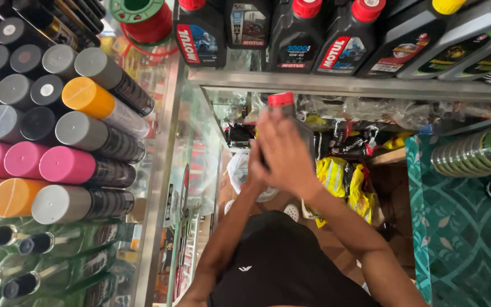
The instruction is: Wiping down and organizing bottles of motor oil on a storage shelf.
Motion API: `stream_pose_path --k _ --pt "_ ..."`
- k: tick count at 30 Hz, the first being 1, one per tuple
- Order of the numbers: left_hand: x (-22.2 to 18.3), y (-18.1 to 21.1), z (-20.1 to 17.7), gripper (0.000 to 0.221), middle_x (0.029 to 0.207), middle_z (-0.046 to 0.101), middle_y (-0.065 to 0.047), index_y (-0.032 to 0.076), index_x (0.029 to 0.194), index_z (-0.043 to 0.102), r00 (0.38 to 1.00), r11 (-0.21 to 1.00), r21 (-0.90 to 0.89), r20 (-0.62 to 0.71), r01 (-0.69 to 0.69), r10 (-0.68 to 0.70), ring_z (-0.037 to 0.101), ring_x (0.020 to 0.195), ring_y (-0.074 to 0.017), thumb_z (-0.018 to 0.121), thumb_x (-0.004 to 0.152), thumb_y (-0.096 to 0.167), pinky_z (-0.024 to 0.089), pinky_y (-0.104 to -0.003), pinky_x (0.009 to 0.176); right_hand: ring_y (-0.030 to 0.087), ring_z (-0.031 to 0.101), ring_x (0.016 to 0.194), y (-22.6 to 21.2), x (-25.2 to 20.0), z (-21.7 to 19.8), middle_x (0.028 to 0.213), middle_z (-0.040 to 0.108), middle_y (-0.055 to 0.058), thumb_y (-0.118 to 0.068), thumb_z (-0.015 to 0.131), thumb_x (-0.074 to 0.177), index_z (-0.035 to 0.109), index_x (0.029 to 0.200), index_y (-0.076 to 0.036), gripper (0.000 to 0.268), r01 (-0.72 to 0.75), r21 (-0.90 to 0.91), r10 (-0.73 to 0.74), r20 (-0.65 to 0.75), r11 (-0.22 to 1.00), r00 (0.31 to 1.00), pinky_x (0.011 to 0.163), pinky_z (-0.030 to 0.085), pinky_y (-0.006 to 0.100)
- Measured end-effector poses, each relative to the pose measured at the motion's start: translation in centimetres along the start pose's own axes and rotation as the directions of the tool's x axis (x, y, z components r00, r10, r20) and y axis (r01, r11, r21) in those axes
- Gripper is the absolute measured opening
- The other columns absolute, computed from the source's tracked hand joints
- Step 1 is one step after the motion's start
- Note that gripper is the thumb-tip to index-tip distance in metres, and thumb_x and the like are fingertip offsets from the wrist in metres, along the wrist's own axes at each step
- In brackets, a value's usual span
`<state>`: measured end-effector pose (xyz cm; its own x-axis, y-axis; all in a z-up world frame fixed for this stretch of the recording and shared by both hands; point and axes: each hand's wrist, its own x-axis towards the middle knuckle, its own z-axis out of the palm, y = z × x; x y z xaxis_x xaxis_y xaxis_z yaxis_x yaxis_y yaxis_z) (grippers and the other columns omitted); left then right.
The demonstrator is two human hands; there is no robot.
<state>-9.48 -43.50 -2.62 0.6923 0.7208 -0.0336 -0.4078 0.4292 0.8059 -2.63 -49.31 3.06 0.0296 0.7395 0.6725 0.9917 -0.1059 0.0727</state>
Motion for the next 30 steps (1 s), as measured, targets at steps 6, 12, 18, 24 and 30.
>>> stream_pose_path --k 6,12,18,24,30 --pt "1.2 -1.9 -5.1 0.073 0.127 0.066 -0.007 0.019 0.145 0.053 0.979 0.971 -0.175 -0.091 0.163 -0.181 0.065 0.104 -0.0176 0.037 0.097 0.072 0.052 -0.030 0.095 0.042 0.044 0.145 -3.5 -6.7 -0.6 0.162 0.042 0.019 -0.059 0.052 0.088 0.050 0.148 0.001 0.085 0.021 0.104 -0.040 0.182 0.994 0.982 0.115 0.038 0.053" --pt "0.6 -3.8 -6.7 0.065 0.147 0.054 -0.014 0.014 0.157 0.039 0.999 0.997 0.068 -0.005 -0.044 0.045 0.055 0.128 -0.0232 0.061 0.102 0.039 0.043 -0.044 0.113 0.043 0.029 0.152 0.0 -2.3 -1.0 0.165 0.031 0.024 -0.066 0.031 0.101 0.042 0.155 0.004 0.089 -0.100 -0.001 0.100 0.100 0.995 0.990 0.121 0.028 0.052" --pt "0.4 -3.5 -6.1 0.062 0.120 0.065 -0.007 0.009 0.142 0.053 0.990 0.994 -0.027 0.080 -0.110 0.112 0.059 0.108 -0.0151 0.063 0.097 0.050 0.049 -0.036 0.101 0.045 0.048 0.141 -2.8 -1.9 -1.0 0.154 0.048 0.025 -0.054 0.030 0.102 0.058 0.141 0.005 0.075 0.013 -0.041 -0.013 0.009 0.999 1.000 0.114 0.039 0.054" --pt "0.3 -4.9 -7.2 0.044 0.100 0.069 -0.014 0.011 0.129 0.061 0.989 0.975 -0.214 -0.122 0.054 -0.082 0.069 0.084 -0.0251 0.074 0.089 0.024 0.061 -0.044 0.078 0.039 0.024 0.154 -2.1 -5.8 -2.0 0.166 0.025 0.023 -0.040 0.052 0.095 0.027 0.160 0.000 0.080 -0.291 0.421 0.299 0.047 0.859 0.953 0.125 0.019 0.054" --pt "0.8 -7.0 -8.1 0.042 0.100 0.072 -0.016 0.014 0.123 0.065 0.979 0.904 -0.384 0.004 0.190 -0.204 0.073 0.083 -0.0288 0.069 0.088 0.036 0.064 -0.049 0.076 0.043 0.035 0.149 -1.6 -7.4 -0.7 0.157 0.037 0.029 -0.017 0.084 0.083 0.036 0.154 0.009 0.090 -0.305 0.796 0.563 -0.053 0.522 0.824 0.123 0.028 0.050"
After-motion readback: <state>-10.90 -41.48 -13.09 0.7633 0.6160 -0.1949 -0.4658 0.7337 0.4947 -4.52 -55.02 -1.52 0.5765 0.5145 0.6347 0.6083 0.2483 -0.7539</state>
